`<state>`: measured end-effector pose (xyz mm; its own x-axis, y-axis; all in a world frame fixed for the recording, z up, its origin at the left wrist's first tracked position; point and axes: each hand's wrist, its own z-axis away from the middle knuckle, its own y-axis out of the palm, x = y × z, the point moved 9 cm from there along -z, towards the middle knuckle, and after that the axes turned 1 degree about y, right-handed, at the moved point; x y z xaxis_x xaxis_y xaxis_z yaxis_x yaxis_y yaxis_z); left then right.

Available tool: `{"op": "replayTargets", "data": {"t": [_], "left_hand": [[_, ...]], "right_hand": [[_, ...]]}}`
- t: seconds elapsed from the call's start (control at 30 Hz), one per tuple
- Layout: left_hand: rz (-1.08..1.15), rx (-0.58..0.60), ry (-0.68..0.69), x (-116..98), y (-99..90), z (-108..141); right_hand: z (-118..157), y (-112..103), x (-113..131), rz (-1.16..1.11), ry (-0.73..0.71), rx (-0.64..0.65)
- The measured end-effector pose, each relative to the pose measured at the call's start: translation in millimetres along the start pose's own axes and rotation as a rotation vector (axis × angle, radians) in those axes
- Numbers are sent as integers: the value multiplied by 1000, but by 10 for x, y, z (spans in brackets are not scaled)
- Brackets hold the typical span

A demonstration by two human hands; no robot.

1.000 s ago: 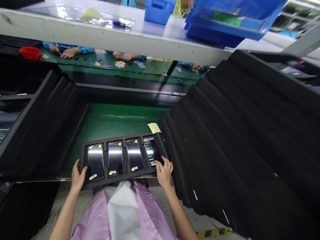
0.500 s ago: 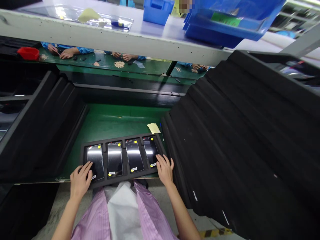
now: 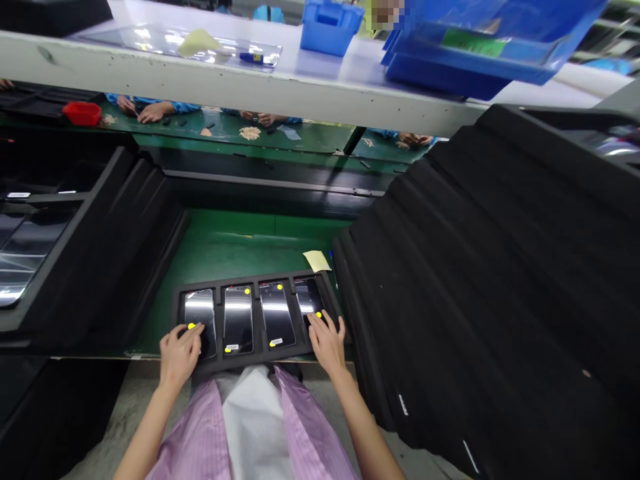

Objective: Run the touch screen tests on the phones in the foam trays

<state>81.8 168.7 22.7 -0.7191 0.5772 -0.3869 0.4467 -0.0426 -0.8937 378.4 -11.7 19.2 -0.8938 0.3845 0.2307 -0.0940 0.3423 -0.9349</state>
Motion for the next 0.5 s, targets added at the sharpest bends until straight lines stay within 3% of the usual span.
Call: {"op": "replayTargets", "data": {"t": [0.23, 0.5], "left_hand": [[64, 202, 260, -636, 370, -206], [50, 259, 326, -691, 398, -249]], "right_hand": [[-120, 213, 737, -117, -254, 116], [-124, 254, 788, -133, -275, 129]]}}
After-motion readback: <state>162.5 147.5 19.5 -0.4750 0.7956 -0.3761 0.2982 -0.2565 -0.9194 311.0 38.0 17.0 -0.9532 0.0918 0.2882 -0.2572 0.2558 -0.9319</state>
